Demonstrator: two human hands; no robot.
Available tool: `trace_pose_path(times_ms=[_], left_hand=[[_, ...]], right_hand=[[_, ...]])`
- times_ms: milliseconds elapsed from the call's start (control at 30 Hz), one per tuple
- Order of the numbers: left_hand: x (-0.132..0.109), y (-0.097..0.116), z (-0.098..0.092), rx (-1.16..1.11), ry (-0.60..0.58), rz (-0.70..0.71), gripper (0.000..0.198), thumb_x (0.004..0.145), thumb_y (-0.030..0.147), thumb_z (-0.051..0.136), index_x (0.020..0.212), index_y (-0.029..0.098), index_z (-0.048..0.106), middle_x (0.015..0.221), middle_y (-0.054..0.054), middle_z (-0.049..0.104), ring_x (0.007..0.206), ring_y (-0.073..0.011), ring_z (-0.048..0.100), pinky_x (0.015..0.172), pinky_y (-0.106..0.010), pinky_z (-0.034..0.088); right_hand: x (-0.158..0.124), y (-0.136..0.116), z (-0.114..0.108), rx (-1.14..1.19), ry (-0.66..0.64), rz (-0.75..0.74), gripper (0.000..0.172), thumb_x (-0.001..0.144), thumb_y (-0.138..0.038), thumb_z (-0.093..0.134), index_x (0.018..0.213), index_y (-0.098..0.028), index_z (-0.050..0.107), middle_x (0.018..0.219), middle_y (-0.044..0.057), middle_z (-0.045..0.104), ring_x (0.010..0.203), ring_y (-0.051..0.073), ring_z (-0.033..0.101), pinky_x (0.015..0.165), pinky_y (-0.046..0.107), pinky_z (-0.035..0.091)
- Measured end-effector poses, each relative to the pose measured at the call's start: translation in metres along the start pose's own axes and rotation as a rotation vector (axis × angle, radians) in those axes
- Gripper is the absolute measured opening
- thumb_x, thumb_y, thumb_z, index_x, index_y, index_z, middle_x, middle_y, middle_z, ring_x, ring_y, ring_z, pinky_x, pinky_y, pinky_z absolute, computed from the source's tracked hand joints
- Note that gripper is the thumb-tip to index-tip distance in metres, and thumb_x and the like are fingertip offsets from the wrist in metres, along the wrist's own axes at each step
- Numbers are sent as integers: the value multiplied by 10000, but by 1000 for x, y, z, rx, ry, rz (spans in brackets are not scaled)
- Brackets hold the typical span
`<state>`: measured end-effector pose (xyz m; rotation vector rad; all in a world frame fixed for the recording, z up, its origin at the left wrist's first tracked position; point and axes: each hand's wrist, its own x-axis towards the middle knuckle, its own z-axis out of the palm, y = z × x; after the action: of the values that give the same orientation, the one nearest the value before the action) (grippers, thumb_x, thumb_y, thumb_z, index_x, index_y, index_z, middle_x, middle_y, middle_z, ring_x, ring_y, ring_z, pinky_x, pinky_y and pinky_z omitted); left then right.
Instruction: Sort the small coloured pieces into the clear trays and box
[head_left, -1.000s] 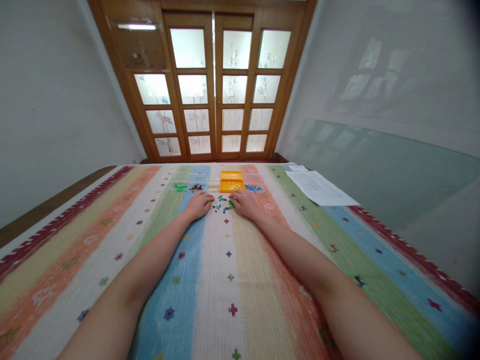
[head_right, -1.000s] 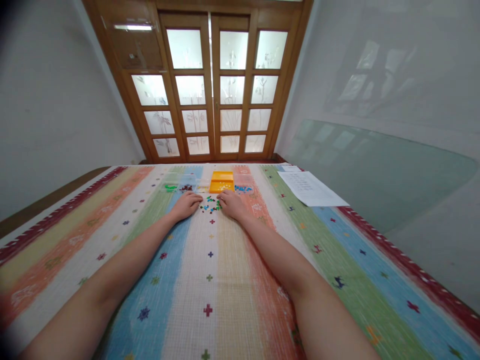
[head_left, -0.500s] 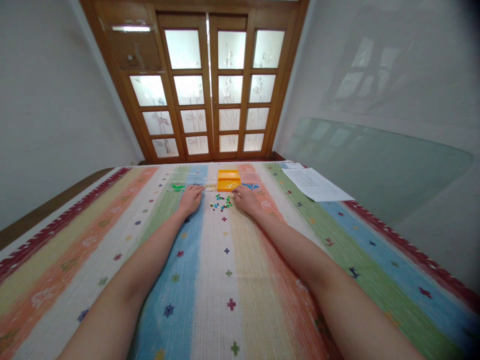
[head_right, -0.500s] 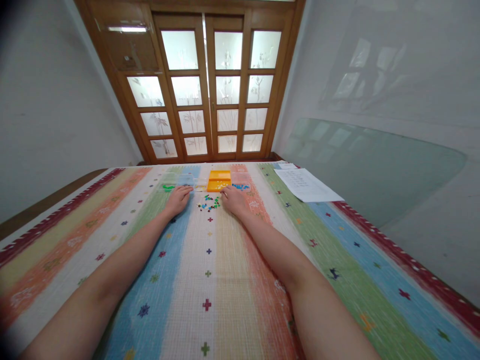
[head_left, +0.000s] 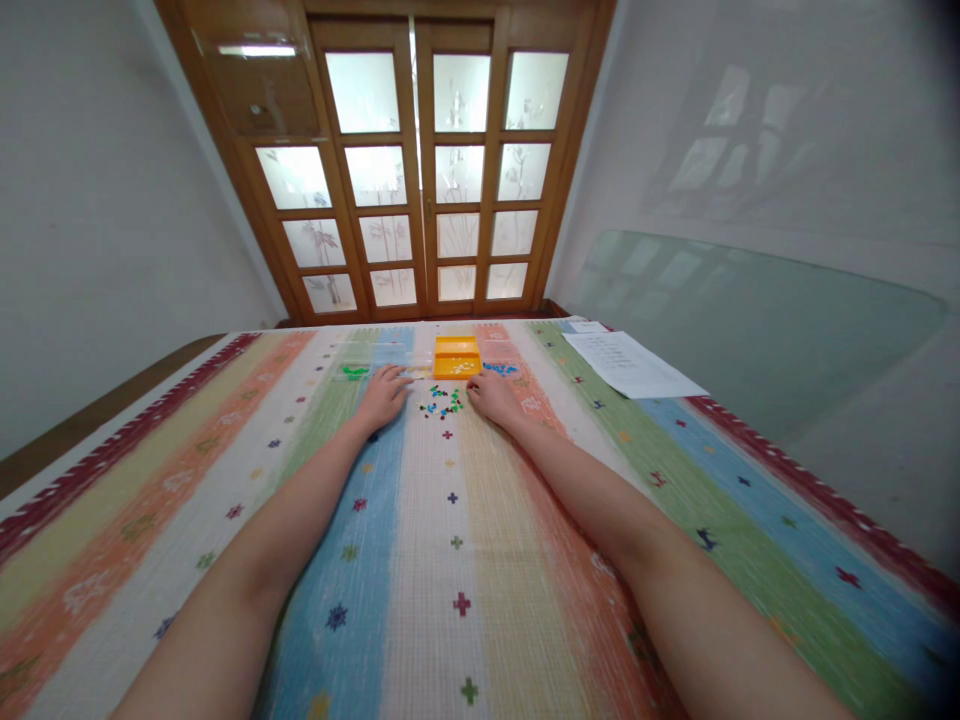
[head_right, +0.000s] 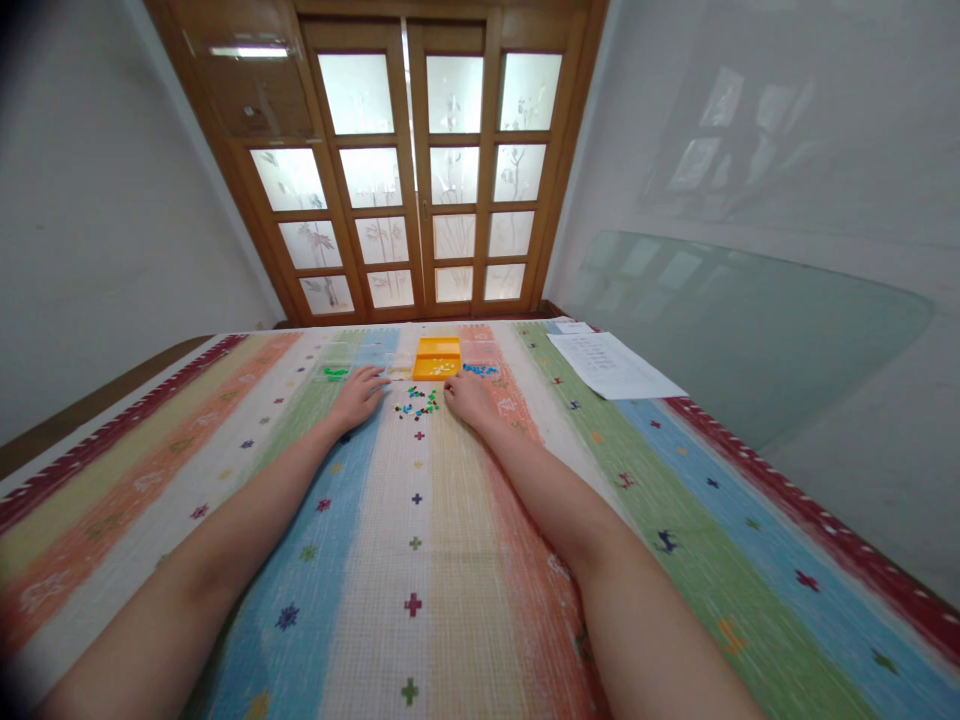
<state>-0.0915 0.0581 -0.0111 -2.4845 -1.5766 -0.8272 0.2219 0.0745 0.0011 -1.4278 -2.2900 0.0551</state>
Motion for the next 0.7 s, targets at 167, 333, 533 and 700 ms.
trace_pose_path(times_ms=[167, 333, 533, 700], left_hand=[[0, 21, -1, -52, -62, 139, 296, 1006, 274, 558, 1170, 250, 803, 1373, -59, 705, 1356, -268, 548, 1241, -494, 387], [0, 28, -5, -107, -88, 180, 267, 974, 244, 586, 1109, 239, 816, 1249, -72, 751, 1252, -263, 610, 1183, -500, 429], [0, 36, -10, -159, -120, 211, 208, 946, 242, 618, 1006, 254, 816, 1197, -58, 756, 1204, -252, 625, 1147, -461, 449], [0, 40, -10, -159, -146, 224, 163, 931, 232, 635, 948, 250, 796, 1162, -49, 758, 1174, -246, 633, 1123, -442, 461]], right_hand=[[-1, -1, -4, 35, -5, -101, 203, 998, -201, 582, 1030, -185, 782, 1085, 101, 746, 1053, 219, 637, 943, 294, 437], [-2, -6, -5, 103, 37, -58, 154, 974, -190, 599, 969, -185, 753, 996, 91, 757, 925, 213, 649, 832, 284, 446], [0, -4, -1, 181, 78, 0, 141, 929, -137, 602, 975, -186, 726, 959, 72, 755, 866, 198, 638, 784, 270, 440], [4, 3, 5, 218, 120, -20, 166, 906, -103, 582, 953, -181, 720, 974, 72, 750, 889, 200, 636, 802, 276, 445]])
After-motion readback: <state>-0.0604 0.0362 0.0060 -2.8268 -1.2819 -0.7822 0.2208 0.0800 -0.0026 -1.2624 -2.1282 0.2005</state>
